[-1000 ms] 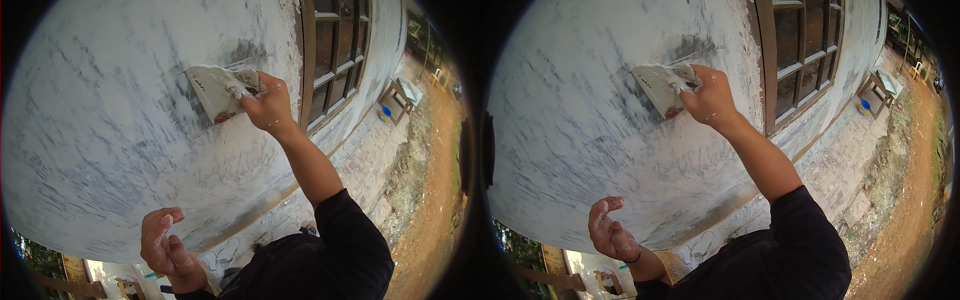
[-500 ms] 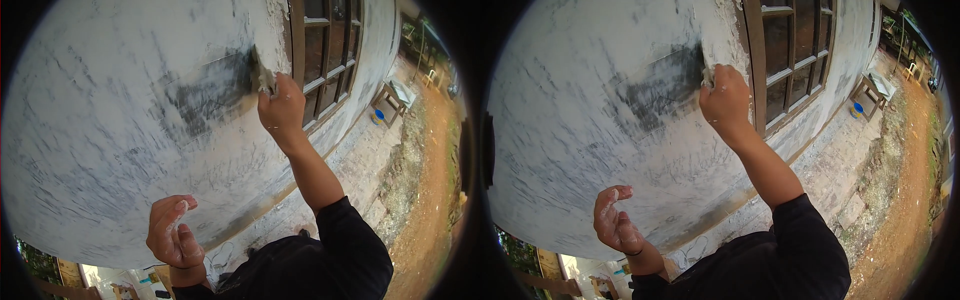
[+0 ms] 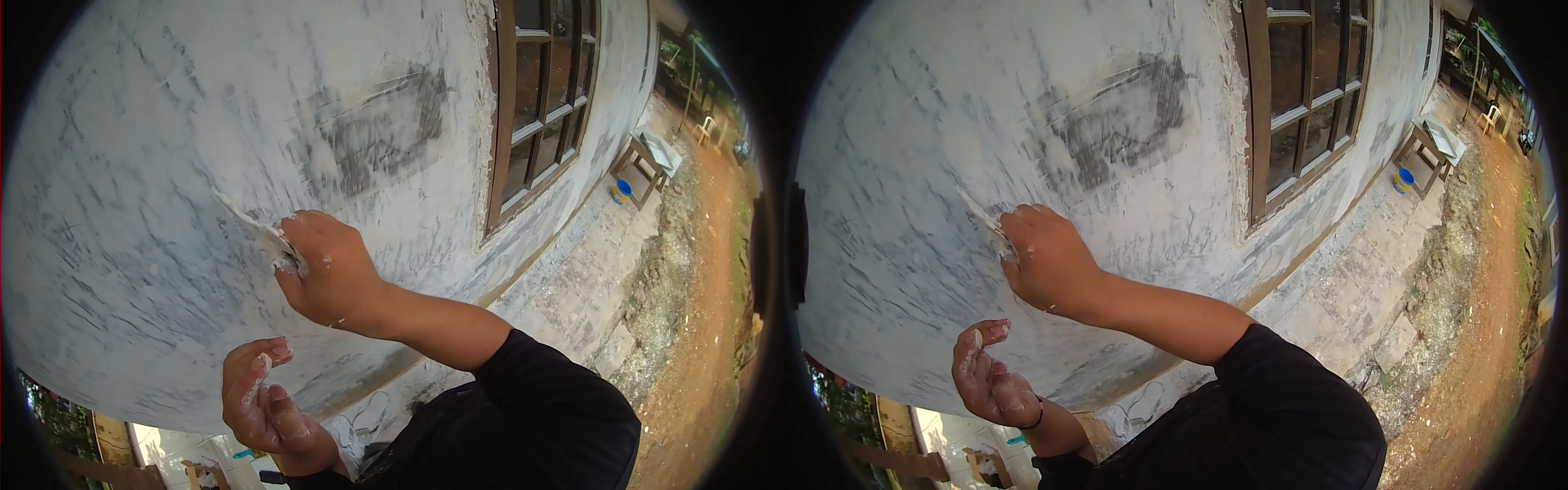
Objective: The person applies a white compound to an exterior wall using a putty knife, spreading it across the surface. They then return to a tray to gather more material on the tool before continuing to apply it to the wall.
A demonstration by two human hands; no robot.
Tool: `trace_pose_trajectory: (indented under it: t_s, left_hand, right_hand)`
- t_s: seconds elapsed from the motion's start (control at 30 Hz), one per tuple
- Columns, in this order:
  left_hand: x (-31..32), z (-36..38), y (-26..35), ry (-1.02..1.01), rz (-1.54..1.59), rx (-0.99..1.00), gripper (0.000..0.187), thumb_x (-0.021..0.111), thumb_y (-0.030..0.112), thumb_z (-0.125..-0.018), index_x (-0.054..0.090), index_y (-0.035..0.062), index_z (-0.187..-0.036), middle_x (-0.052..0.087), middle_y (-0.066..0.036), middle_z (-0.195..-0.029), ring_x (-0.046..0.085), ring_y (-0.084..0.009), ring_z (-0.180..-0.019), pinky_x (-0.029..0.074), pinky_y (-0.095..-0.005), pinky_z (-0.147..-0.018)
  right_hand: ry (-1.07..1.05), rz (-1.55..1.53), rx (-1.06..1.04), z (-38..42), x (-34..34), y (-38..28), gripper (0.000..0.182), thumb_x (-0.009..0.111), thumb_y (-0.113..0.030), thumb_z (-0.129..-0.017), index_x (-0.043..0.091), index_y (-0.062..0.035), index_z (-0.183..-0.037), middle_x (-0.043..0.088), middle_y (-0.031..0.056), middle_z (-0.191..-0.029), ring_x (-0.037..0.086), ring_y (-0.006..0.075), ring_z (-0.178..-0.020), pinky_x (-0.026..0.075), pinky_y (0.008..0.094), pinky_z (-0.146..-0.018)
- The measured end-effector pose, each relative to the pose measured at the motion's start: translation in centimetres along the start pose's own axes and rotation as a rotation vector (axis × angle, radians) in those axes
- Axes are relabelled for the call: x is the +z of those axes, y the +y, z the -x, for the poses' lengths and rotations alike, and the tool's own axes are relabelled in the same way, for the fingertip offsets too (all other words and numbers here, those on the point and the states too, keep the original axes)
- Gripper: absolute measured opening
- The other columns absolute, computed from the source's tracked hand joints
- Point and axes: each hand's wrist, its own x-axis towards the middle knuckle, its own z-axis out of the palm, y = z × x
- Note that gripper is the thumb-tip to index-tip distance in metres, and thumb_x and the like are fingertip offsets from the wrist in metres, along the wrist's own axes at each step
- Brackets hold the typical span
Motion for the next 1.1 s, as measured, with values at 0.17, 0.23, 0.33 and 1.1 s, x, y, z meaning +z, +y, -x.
trace_pose_trajectory:
  t_s: [0.17,0.23,0.33,1.1]
  left_hand:
    - [1.2,-0.6,1.1,-0.030,-0.013,0.017,0.051,0.036,0.005,-0.063,0.049,-0.0119,-0.110,0.059,-0.026,-0.086,0.059,-0.0316,-0.075,0.051,-0.0372,-0.066]
    - [2.5,-0.9,1.8,-0.033,0.002,0.010,0.051,0.036,0.003,-0.063,0.049,-0.0111,-0.110,0.059,-0.026,-0.086,0.060,-0.0305,-0.074,0.051,-0.0365,-0.066]
    - [4.5,-1.7,2.9,-0.066,0.016,-0.003,0.050,0.037,0.000,-0.062,0.050,-0.0098,-0.110,0.059,-0.026,-0.086,0.060,-0.0288,-0.074,0.051,-0.0355,-0.065]
    - [3.2,0.1,1.1,-0.062,0.045,-0.096,0.035,0.041,0.001,-0.072,0.054,-0.0059,-0.104,0.061,-0.020,-0.084,0.060,-0.0263,-0.073,0.050,-0.0340,-0.066]
  right_hand:
    - [0.102,-0.131,0.172,-2.6,-5.9,7.4,0.026,0.062,0.000,-0.070,0.061,0.0054,-0.095,0.064,0.0135,-0.081,0.062,0.0190,-0.068,0.049,0.0280,-0.061]
    - [0.125,-0.171,0.227,-3.5,-8.5,11.0,0.029,0.061,-0.001,-0.072,0.062,0.0041,-0.101,0.067,0.0122,-0.083,0.062,0.0115,-0.067,0.049,0.0241,-0.061]
    - [0.166,-0.007,0.335,-4.0,-12.6,13.8,0.029,0.060,-0.001,-0.070,0.062,0.0031,-0.099,0.066,0.0113,-0.078,0.061,0.0118,-0.062,0.049,0.0239,-0.059]
    - [0.269,0.672,0.091,-3.2,-6.1,8.7,0.022,0.063,-0.001,-0.065,0.052,0.0017,-0.085,0.053,0.0178,-0.084,0.052,0.0357,-0.078,0.044,0.0425,-0.066]
